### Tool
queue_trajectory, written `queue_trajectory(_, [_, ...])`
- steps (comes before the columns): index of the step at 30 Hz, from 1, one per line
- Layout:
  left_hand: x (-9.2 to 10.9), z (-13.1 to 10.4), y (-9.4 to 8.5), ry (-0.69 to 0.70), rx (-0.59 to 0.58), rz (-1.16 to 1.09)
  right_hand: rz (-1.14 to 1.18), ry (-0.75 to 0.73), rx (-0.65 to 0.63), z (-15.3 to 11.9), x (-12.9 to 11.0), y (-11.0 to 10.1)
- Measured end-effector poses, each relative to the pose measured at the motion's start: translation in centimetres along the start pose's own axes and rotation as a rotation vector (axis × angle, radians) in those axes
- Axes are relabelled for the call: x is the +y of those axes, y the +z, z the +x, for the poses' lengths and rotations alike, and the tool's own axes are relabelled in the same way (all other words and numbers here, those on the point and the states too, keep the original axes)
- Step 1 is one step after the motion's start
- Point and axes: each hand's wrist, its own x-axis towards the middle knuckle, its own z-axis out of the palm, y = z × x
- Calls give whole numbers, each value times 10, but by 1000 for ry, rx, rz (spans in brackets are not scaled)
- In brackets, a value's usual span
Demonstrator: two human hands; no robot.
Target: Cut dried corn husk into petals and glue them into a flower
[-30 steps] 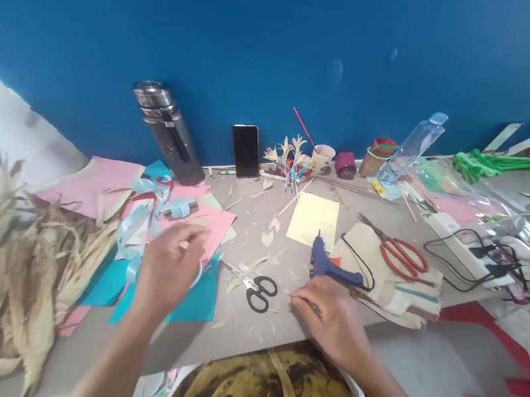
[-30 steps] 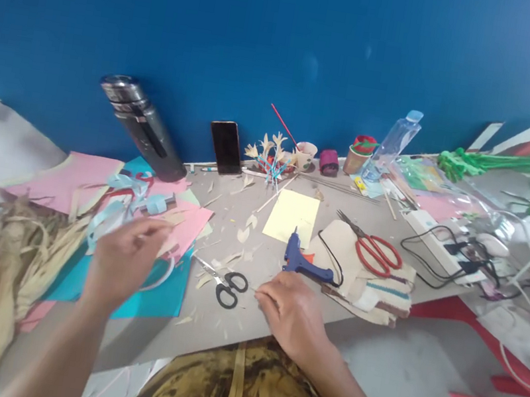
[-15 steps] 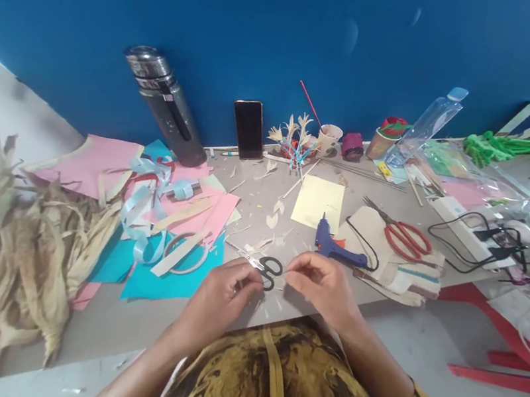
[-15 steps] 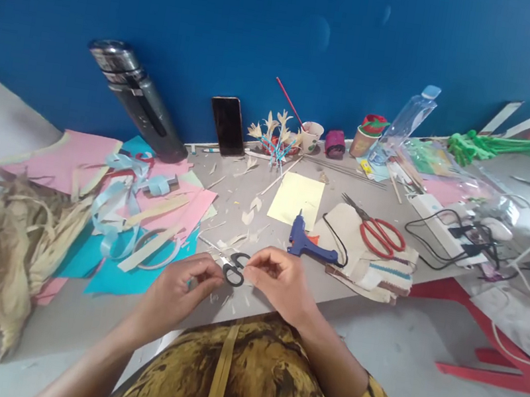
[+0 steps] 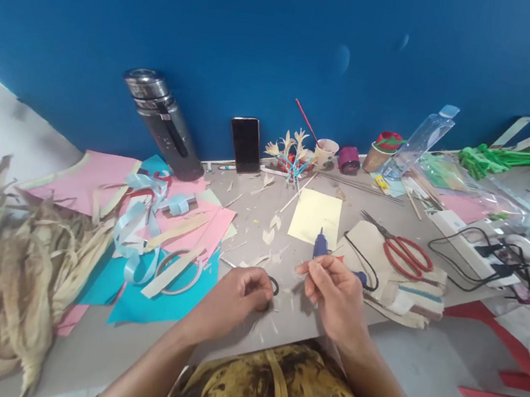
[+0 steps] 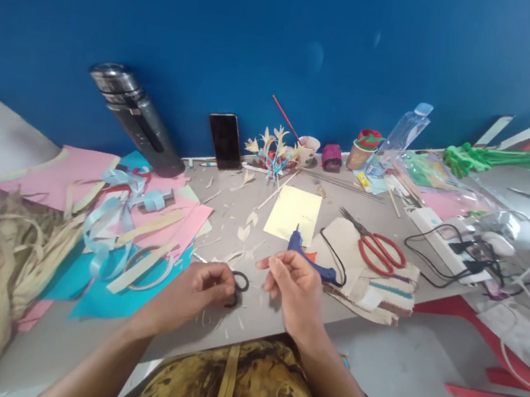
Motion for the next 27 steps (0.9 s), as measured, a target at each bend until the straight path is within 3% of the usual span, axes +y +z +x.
queue_trajectory(4, [-6, 6, -17, -26, 271, 280, -213, -31, -29, 6, -15, -11])
queue_trajectory(6, [-13, 9, -23, -20, 345, 452, -337, -46, -51, 8, -23, -14])
queue_trajectory(11, [-19, 22, -17, -38, 351, 736, -457, -121, -45, 14, -35, -15])
queue_trajectory(18, [-20, 37, -1, -65, 349, 953, -584, -146, -115, 16, -29, -20])
queue_trajectory(22, [-23, 39, -1, -50, 360, 987, -738, -155, -47, 29, -37, -42])
queue_trajectory(27, [-25, 38, -8, -10, 411, 936, -1063, -139, 13, 66, -58, -78])
